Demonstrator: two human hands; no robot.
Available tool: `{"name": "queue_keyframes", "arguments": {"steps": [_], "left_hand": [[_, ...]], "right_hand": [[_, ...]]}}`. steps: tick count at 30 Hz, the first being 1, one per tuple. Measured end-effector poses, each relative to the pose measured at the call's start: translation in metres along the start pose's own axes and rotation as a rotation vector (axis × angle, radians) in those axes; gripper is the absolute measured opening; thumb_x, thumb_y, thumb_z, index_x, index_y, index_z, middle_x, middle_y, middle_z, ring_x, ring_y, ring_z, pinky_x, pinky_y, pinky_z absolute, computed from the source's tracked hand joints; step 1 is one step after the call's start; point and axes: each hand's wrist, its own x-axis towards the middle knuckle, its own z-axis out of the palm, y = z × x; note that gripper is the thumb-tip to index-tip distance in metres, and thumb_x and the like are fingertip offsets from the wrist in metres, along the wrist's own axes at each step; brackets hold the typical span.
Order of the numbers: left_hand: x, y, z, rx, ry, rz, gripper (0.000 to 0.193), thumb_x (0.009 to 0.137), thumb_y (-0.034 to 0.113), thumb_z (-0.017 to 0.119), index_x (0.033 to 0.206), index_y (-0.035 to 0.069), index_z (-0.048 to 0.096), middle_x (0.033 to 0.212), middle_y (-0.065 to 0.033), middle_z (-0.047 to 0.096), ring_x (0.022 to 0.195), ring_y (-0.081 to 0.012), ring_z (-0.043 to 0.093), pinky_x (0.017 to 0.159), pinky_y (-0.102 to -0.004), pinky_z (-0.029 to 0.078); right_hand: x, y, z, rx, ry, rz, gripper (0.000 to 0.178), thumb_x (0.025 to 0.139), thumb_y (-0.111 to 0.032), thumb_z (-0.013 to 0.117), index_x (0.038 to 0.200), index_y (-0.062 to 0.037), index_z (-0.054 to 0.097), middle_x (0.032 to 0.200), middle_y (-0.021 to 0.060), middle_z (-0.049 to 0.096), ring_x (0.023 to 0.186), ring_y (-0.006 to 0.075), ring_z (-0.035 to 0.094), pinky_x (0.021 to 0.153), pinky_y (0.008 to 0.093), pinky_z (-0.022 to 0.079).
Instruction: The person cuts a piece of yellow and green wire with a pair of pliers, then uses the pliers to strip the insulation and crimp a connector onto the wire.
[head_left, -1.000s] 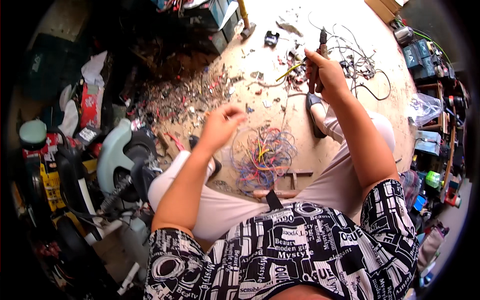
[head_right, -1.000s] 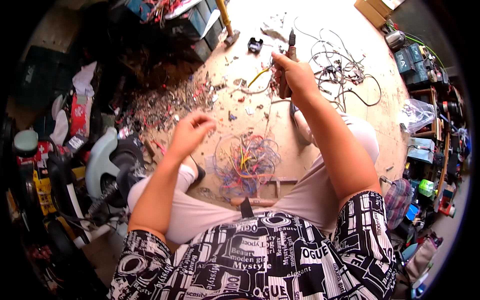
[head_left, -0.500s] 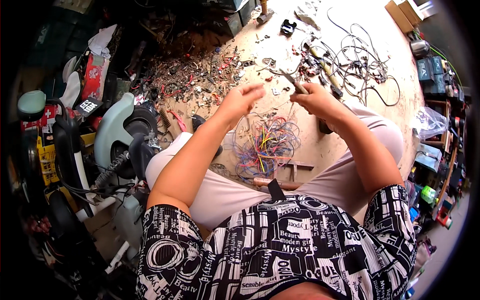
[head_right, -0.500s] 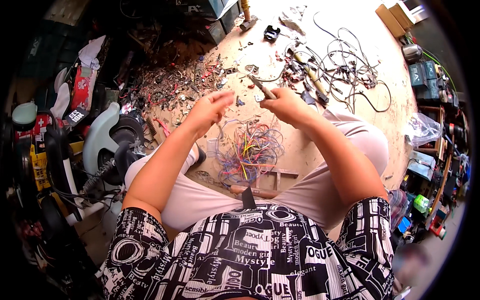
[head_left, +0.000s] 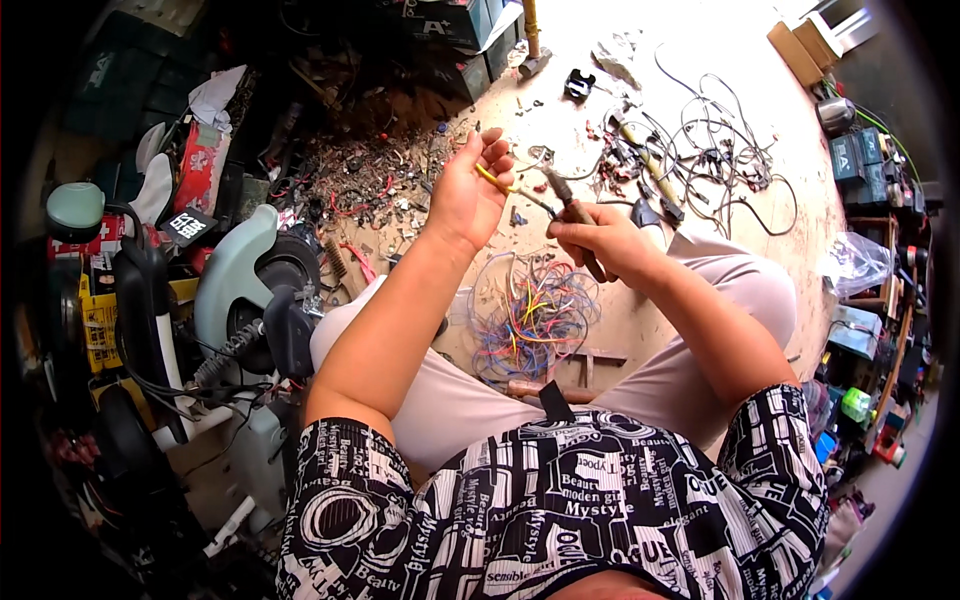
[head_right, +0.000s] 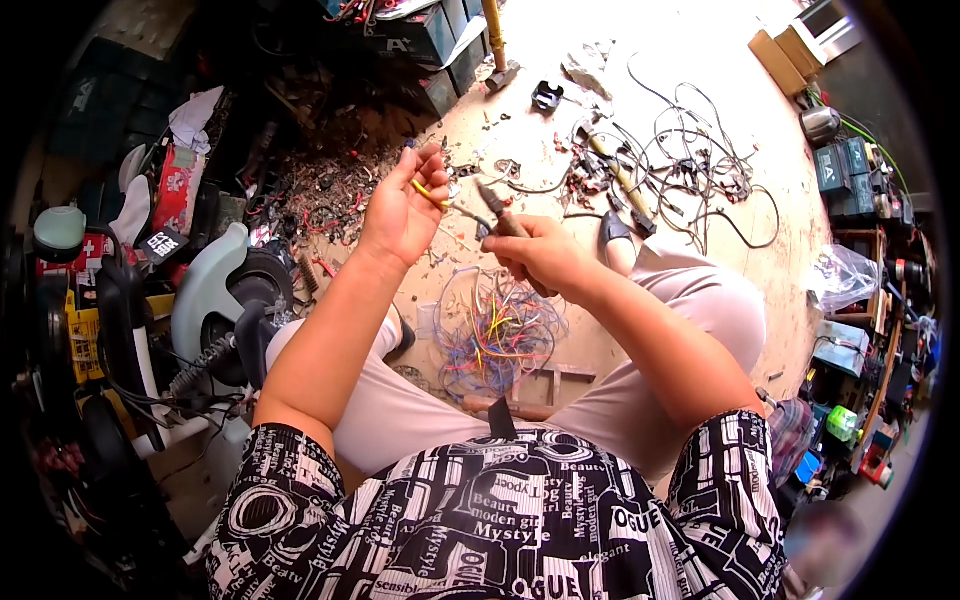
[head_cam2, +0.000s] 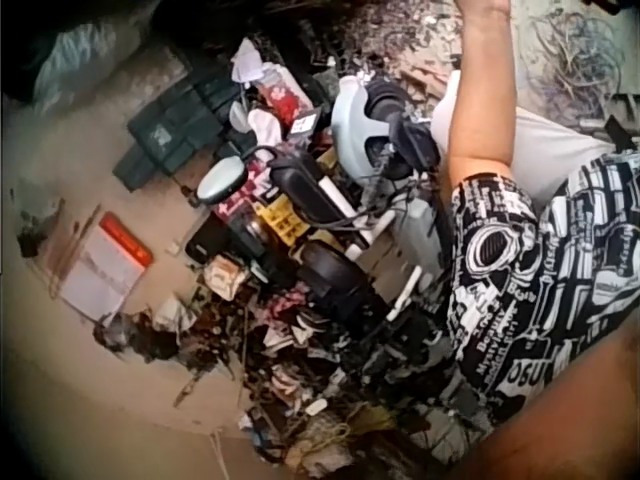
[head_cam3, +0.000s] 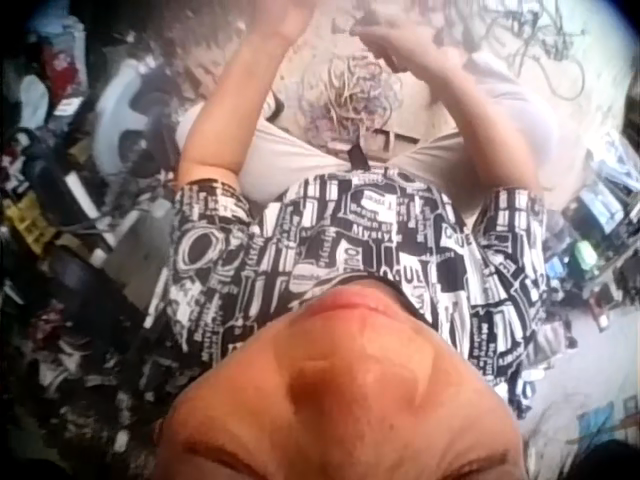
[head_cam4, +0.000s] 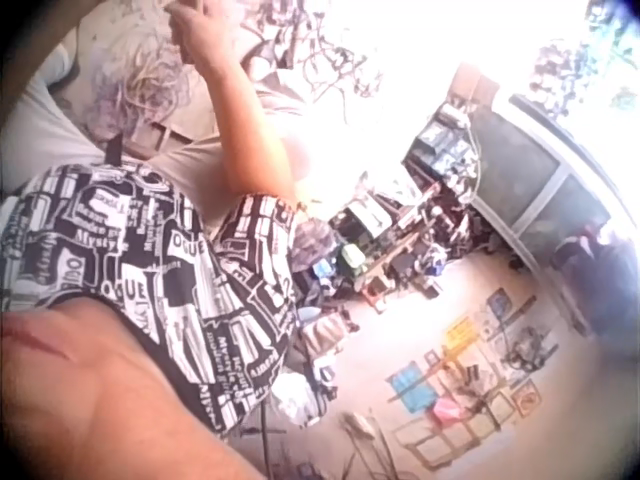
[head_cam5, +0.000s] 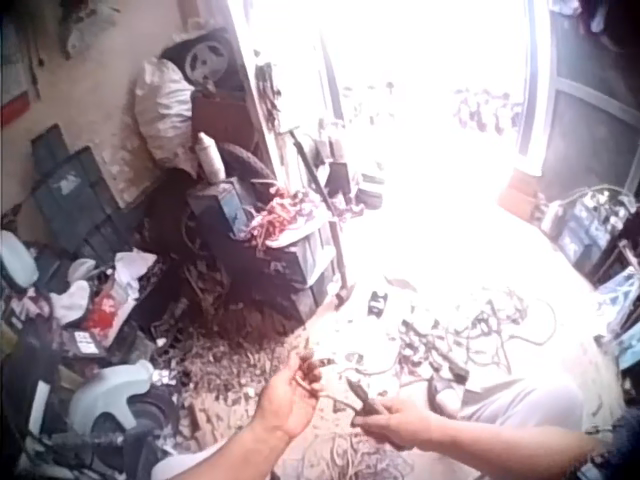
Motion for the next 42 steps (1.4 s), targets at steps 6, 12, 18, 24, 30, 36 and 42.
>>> {"name": "queue_keyframes", "arguments": {"steps": [6,12,18,24,30,36,42], "left_hand": [[-0.009,-0.008,0.005,0.032,-0.043,0.04,0.03,0.099,0.027,0.044,0.115,0.002,0.049,0.109,-0.0107,0.059,0.099,-0.0201,0.059,0.087,-0.0318,0.048],[-0.025,-0.035,0.003,0.366,-0.215,-0.085,0.024,0.096,0.019,0.053,0.113,0.002,0.057,0.107,-0.007,0.063,0.097,-0.0157,0.061,0.091,-0.0329,0.049],[-0.027,-0.025,0.0,0.399,-0.069,-0.06,0.01,0.095,0.017,0.055,0.1,0.008,0.057,0.099,-0.0067,0.067,0.091,-0.0168,0.066,0.08,-0.0308,0.053],[-0.031,-0.016,0.003,0.612,-0.12,0.044,0.018,0.091,0.011,0.06,0.105,0.001,0.058,0.095,-0.0088,0.068,0.082,-0.0159,0.067,0.07,-0.0247,0.055],[-0.035,-0.018,0.003,0.645,-0.108,0.058,0.02,0.088,0.009,0.063,0.105,-0.002,0.059,0.093,-0.0095,0.068,0.079,-0.0157,0.068,0.068,-0.0235,0.055],[-0.034,-0.018,0.004,0.656,-0.093,0.062,0.021,0.088,0.009,0.064,0.104,-0.003,0.06,0.092,-0.0099,0.068,0.079,-0.0155,0.068,0.067,-0.0232,0.054],[-0.033,-0.018,0.002,0.686,-0.094,0.078,0.021,0.087,0.008,0.065,0.104,-0.003,0.061,0.091,-0.0095,0.068,0.077,-0.0145,0.067,0.066,-0.0229,0.053]], "right_hand": [[-0.001,-0.006,-0.006,0.188,0.123,-0.062,0.015,0.089,-0.02,0.059,0.083,-0.0058,0.057,0.062,-0.0025,0.05,0.053,0.0059,0.044,0.051,0.0221,0.037],[0.006,0.001,-0.008,0.173,0.115,-0.094,0.014,0.089,-0.02,0.059,0.082,-0.008,0.057,0.063,-0.0029,0.051,0.055,0.0058,0.047,0.052,0.0219,0.037],[-0.005,-0.015,0.004,-0.137,0.192,-0.073,0.02,0.091,-0.026,0.059,0.083,-0.0078,0.056,0.068,-0.0019,0.053,0.059,0.0051,0.048,0.054,0.0225,0.039],[-0.007,-0.009,-0.01,-0.773,0.372,-0.309,0.033,0.085,-0.033,0.061,0.081,-0.0006,0.056,0.082,0.0182,0.056,0.08,0.0365,0.056,0.07,0.0429,0.045],[-0.012,-0.01,-0.008,-0.878,0.366,-0.279,0.031,0.086,-0.033,0.06,0.09,-0.003,0.06,0.088,0.0167,0.057,0.081,0.0344,0.058,0.073,0.0429,0.047],[-0.014,-0.011,-0.009,-0.931,0.391,-0.265,0.031,0.085,-0.033,0.059,0.093,-0.0037,0.06,0.089,0.0164,0.057,0.082,0.034,0.06,0.073,0.0431,0.048],[-0.015,-0.01,-0.008,-0.942,0.406,-0.286,0.03,0.086,-0.033,0.059,0.093,-0.0038,0.06,0.088,0.0157,0.058,0.081,0.034,0.06,0.073,0.0432,0.048]]}}
